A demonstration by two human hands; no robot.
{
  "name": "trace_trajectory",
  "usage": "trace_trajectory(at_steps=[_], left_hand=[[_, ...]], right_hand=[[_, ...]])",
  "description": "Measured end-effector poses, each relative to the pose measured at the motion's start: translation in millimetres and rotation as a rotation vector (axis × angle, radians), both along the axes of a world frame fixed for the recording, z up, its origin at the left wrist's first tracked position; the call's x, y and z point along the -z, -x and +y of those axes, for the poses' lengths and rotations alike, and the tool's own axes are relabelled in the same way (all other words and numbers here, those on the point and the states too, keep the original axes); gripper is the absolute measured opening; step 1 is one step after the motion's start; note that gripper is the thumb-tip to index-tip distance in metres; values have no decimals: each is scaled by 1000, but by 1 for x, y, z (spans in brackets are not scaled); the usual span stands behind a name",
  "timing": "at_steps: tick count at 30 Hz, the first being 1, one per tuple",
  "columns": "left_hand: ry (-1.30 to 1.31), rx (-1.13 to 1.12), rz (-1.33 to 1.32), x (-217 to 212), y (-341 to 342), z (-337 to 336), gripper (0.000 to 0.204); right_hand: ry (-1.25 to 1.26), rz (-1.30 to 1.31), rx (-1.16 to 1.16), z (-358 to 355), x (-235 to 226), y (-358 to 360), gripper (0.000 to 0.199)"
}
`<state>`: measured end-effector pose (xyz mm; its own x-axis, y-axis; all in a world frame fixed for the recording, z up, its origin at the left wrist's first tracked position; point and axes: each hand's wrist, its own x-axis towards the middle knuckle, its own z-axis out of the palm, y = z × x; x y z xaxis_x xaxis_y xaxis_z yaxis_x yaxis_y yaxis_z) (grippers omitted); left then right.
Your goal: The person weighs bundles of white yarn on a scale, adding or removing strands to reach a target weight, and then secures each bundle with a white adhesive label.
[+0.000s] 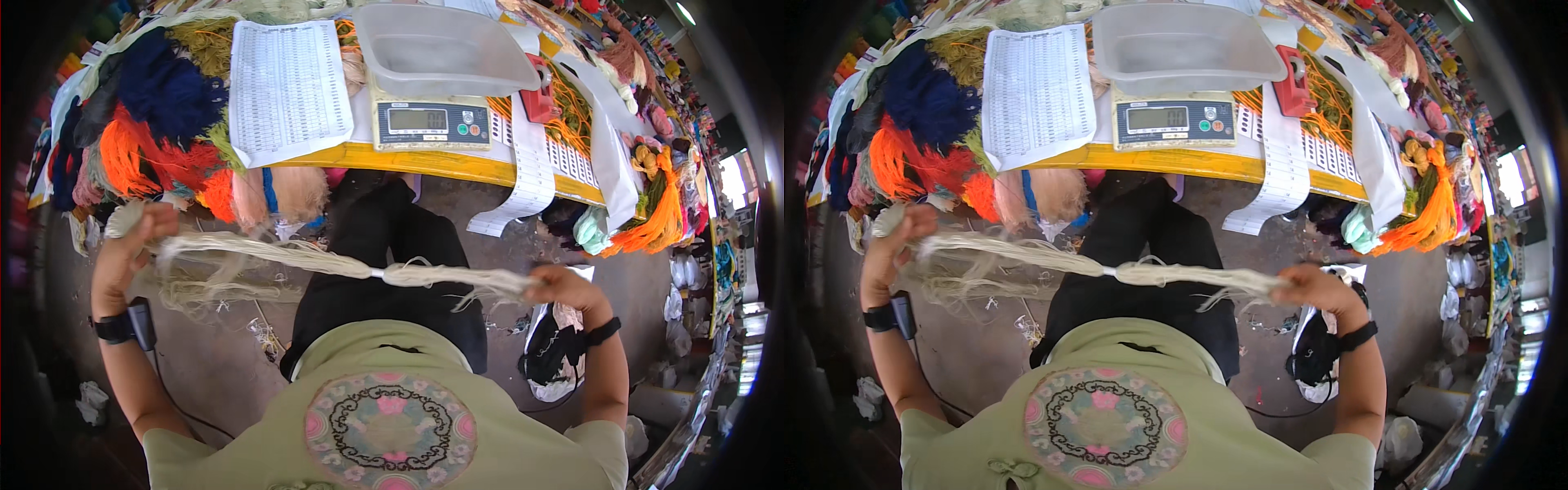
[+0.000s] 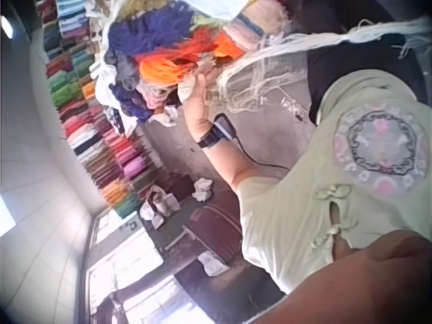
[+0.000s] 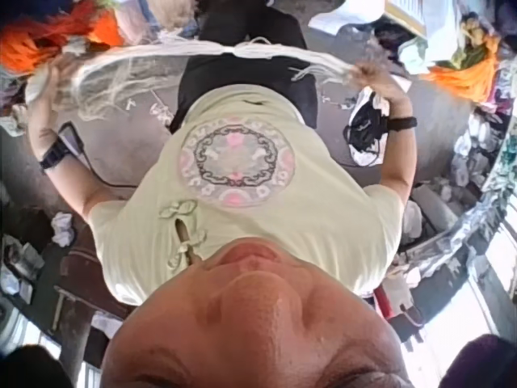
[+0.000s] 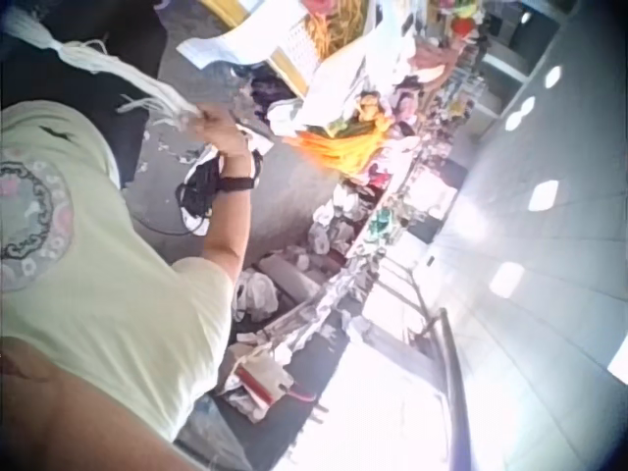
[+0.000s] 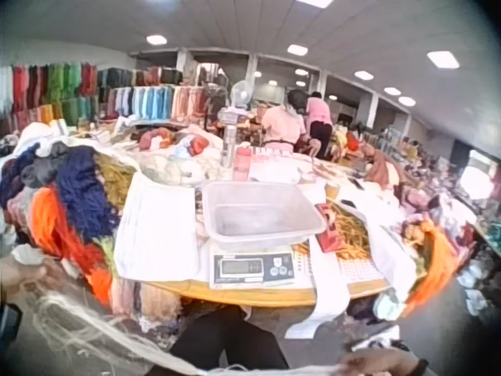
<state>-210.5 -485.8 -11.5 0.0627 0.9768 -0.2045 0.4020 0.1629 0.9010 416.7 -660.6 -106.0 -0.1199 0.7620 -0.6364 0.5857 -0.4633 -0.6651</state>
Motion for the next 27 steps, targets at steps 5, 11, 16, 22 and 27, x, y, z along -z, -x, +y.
trace_trajectory(at_steps=[5,11,16,22,27], left_hand=[[-253,279,-218,2,-52,2,68],[-119,739,-708,-42,-135,-16,148],[-327,928,-496,-35,-135,4,121],[-168,687,-639,-13,-144,-1,85],[-296,436,-528,-7,-175,-10,46]], right_hand=[[-697,-190,-431,56,-20,106,29],[-798,522,-227,116,-112,257,36],[-771,679,-278,136,-103,291,27],[-520,774,-4,135,-105,264,17],[-719,572,-14,140,-92,257,13]])
